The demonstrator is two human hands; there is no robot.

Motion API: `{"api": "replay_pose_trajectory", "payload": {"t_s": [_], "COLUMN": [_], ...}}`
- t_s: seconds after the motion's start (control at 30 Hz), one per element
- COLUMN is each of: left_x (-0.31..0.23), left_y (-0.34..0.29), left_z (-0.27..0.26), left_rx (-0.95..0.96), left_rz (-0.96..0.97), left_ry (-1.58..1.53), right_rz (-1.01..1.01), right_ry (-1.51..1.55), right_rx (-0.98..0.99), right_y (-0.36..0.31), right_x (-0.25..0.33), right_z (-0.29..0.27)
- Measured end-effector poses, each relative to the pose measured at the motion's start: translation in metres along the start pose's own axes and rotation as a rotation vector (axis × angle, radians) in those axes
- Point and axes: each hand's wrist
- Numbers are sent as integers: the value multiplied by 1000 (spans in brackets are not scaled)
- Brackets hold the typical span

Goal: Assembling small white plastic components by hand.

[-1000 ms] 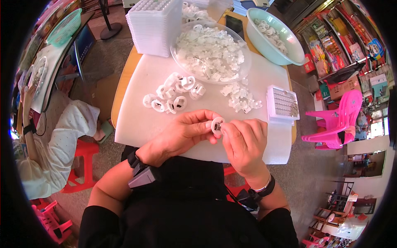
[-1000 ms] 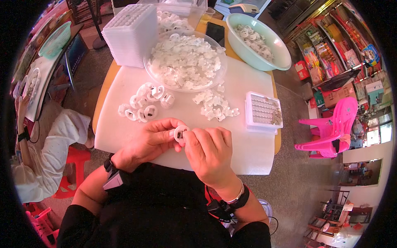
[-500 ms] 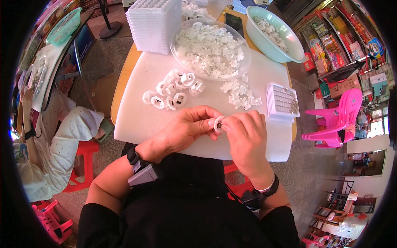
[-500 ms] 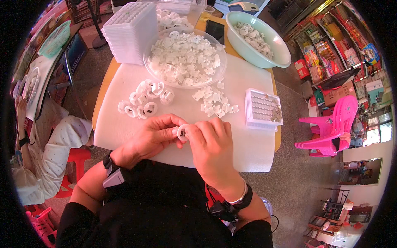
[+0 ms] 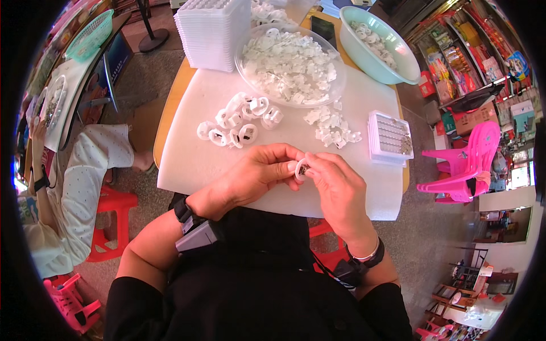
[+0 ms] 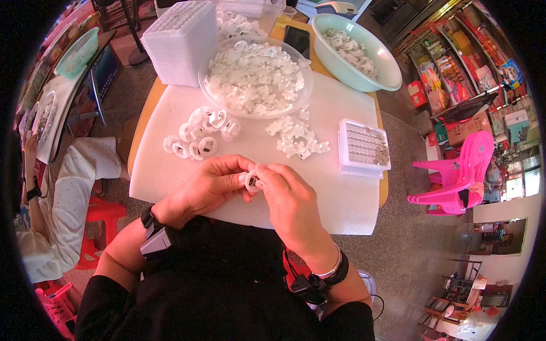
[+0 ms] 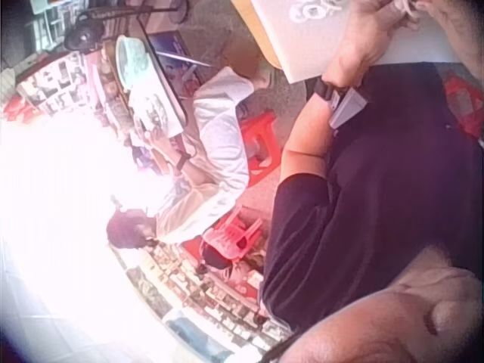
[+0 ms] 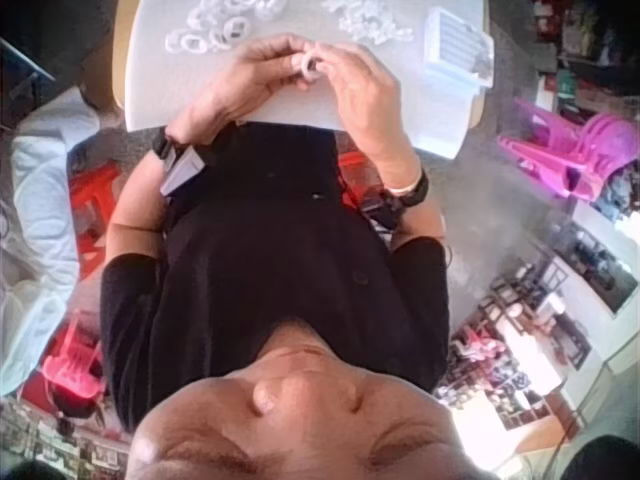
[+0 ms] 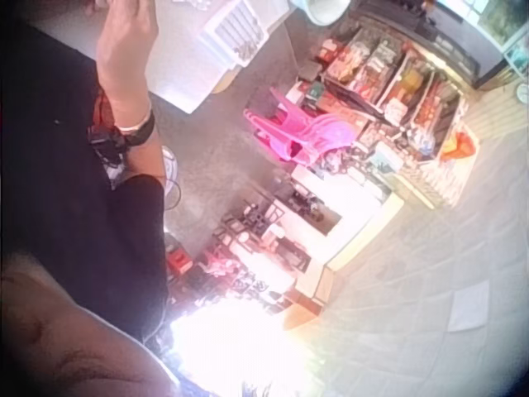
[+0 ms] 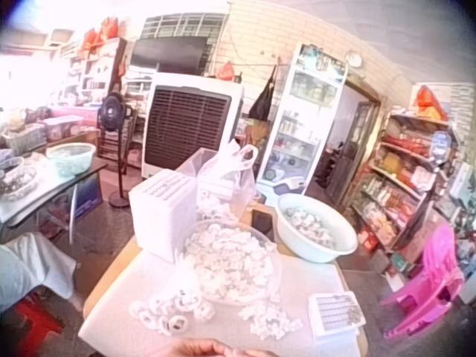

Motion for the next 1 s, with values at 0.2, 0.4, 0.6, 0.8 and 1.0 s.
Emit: {"api": "replay_pose_trajectory", "payload": {"t_s": [0.2, 0.4, 0.6, 0.8, 1.0], "left_x": [1, -1, -5, -3, -4], "left_y": [-2, 0, -2, -2, -1], "left_z": [-3, -1, 2, -2, 1], "left_rx": [30, 19, 32, 47, 15], "left_rz": [-3, -23, -45, -55, -54], "left_ry": [21, 40, -35, -105, -85], "right_rz": [39, 119, 324, 414, 411], "right_ry": [100, 137, 518, 629, 622], "right_rx": [-27, -51, -52, -48, -77], "right_y": [1, 4, 5, 3, 3], "right_x": [2, 5, -3, 4, 3], "right_z": [-1, 1, 1, 0, 10]}}
Point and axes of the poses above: each hand's wrist, its own y-axis towards the middle knuckle, its own z-axis out of the palm, x = y × z, and after that the axes turned 1 degree about x, right-handed
